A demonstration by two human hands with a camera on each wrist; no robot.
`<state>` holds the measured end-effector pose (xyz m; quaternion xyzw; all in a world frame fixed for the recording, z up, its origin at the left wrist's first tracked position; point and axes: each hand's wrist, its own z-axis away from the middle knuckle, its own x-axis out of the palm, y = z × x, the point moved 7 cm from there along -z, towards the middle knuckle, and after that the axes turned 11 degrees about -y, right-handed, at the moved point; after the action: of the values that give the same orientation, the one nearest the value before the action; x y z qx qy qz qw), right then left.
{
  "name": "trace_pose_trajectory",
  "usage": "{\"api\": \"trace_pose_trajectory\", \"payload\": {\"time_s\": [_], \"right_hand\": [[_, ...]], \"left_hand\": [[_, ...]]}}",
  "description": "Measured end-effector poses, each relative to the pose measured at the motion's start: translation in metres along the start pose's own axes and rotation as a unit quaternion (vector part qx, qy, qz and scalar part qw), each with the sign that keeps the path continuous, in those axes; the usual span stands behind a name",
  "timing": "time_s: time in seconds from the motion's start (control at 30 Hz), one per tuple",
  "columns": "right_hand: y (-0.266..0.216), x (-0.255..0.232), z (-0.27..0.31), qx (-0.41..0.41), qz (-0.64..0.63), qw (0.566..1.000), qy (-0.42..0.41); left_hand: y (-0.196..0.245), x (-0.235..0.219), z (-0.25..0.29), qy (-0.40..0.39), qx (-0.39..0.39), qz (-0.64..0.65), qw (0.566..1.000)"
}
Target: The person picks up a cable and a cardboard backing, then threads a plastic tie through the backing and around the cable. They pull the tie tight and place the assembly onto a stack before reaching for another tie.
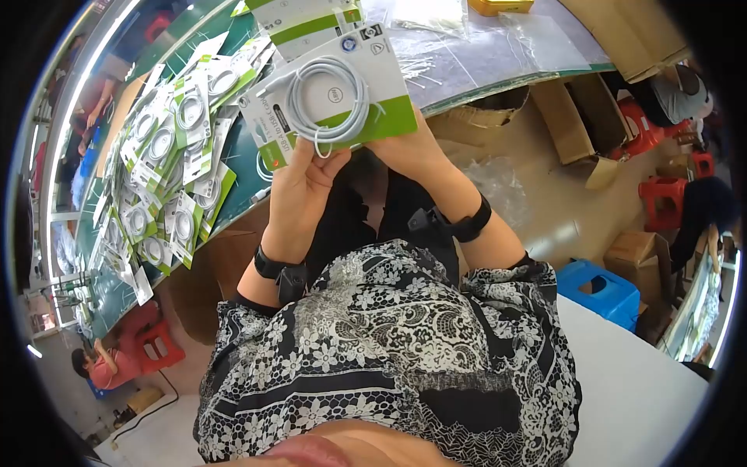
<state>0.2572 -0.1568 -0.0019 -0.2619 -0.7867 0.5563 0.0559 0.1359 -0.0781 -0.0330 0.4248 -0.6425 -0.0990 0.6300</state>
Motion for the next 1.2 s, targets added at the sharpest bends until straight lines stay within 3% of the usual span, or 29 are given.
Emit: {"api": "trace_pose_trajectory", "payload": {"time_s": [0.27,0.43,0.53,0.57,0.6,0.63,0.8,0.9,0.93,1.03,1.2], "right_hand": [[0.015,0.006,-0.014,-0.069,-0.064,0.993,-0.067],[0.019,0.009,-0.014,-0.064,-0.087,0.989,-0.101],[0.02,0.018,-0.006,-0.075,0.2,0.972,-0.098],[0.024,0.024,0.0,-0.077,0.201,0.971,-0.102],[0.048,0.029,0.007,0.049,0.076,0.989,-0.118],[0.07,0.036,0.014,0.173,-0.051,0.975,-0.131],[0.084,0.041,0.021,0.243,-0.164,0.949,-0.113],[0.052,0.032,0.004,0.037,0.056,0.995,-0.075],[0.053,0.031,0.004,0.037,0.059,0.995,-0.072],[0.032,0.028,0.006,-0.144,0.254,0.956,-0.019],[0.048,0.025,0.002,-0.125,0.155,0.98,-0.018]], "left_hand": [[-0.002,-0.007,0.003,0.021,-0.023,0.015,0.999],[-0.002,-0.012,0.006,0.035,-0.025,0.026,0.999],[0.003,-0.017,0.003,0.046,-0.009,0.031,0.998],[0.006,-0.019,0.001,0.049,-0.004,0.03,0.998],[0.008,-0.02,0.0,0.051,-0.001,0.027,0.998],[0.009,-0.023,-0.002,0.051,0.002,0.028,0.998],[-0.008,-0.036,-0.001,0.048,-0.027,0.022,0.998],[-0.011,-0.036,-0.003,0.06,-0.028,0.004,0.998],[-0.009,-0.036,-0.001,0.064,-0.021,-0.008,0.998],[-0.004,-0.034,0.003,0.07,-0.006,-0.032,0.997],[-0.002,-0.024,0.006,0.038,0.004,-0.031,0.999]]}}
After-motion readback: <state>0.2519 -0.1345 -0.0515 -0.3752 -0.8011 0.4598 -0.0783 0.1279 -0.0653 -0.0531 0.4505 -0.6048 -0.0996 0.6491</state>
